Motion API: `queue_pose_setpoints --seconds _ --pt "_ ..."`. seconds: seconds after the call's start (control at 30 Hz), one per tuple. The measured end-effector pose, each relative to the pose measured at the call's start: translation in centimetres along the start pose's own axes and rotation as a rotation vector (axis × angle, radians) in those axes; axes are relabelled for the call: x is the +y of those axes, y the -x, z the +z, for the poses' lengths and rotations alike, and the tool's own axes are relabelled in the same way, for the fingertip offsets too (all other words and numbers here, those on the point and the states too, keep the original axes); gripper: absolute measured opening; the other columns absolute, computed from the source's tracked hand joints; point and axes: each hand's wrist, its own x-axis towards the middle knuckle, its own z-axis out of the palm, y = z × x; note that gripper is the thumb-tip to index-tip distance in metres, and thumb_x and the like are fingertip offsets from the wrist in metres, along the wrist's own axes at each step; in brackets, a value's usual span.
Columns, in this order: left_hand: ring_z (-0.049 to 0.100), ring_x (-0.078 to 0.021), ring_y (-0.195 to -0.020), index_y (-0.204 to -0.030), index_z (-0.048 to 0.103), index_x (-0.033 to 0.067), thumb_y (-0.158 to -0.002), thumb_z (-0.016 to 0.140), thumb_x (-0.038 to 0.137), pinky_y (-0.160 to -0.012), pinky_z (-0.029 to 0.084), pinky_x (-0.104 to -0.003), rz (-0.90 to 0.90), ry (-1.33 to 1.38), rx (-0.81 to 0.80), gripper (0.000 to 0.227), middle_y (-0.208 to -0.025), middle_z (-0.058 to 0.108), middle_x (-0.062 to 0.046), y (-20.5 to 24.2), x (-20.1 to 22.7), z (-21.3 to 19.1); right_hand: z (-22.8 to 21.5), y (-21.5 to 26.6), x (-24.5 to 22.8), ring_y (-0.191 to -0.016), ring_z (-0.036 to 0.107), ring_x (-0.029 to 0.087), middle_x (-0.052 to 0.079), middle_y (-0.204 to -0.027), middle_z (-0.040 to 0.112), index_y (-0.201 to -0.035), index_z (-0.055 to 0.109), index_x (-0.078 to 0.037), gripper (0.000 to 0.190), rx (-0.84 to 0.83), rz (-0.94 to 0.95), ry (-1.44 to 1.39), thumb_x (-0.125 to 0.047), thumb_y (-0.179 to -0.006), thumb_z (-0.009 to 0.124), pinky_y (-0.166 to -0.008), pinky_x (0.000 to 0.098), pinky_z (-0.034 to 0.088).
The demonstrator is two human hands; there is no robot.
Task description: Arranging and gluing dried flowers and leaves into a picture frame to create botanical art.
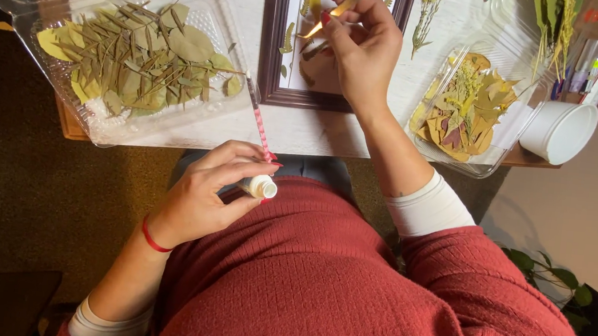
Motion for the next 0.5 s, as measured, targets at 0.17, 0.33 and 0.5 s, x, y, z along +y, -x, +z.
queue_pose_setpoints --seconds 0.17,0.33,0.5 --pt "0.071 -0.0187 -0.107 -0.122 0.072 0.0077 -0.082 0.08 0.004 -0.093 0.056 -0.03 0.009 -0.01 0.012 0.041 -0.119 0.067 -0.008 0.1 0.0 0.0 0.3 -0.9 -0.2 -0.082 0.066 0.006 0.003 -0.099 0.069 -0.115 0.066 0.0 0.017 -0.038 -0.052 0.051 0.006 -0.1 0.073 -0.068 0.0208 0.057" --pt "0.07 -0.0194 -0.108 -0.123 0.072 0.008 -0.082 0.08 0.004 -0.094 0.056 -0.03 -0.001 -0.011 0.018 0.042 -0.118 0.067 -0.009 0.3 0.1 -0.1 0.5 -1.5 -0.7 -0.082 0.07 0.007 0.003 -0.098 0.071 -0.113 0.064 0.0 0.016 -0.041 -0.014 -0.003 0.005 -0.1 0.072 -0.066 0.0202 0.055" --pt "0.07 -0.0192 -0.107 -0.122 0.073 0.0087 -0.082 0.08 0.003 -0.094 0.056 -0.03 -0.017 0.0 0.024 0.042 -0.118 0.067 -0.009 0.4 0.1 0.0 0.0 -1.1 0.0 -0.082 0.069 0.007 0.002 -0.099 0.07 -0.115 0.065 -0.001 0.017 -0.105 -0.035 0.012 0.005 -0.101 0.072 -0.067 0.0211 0.056"
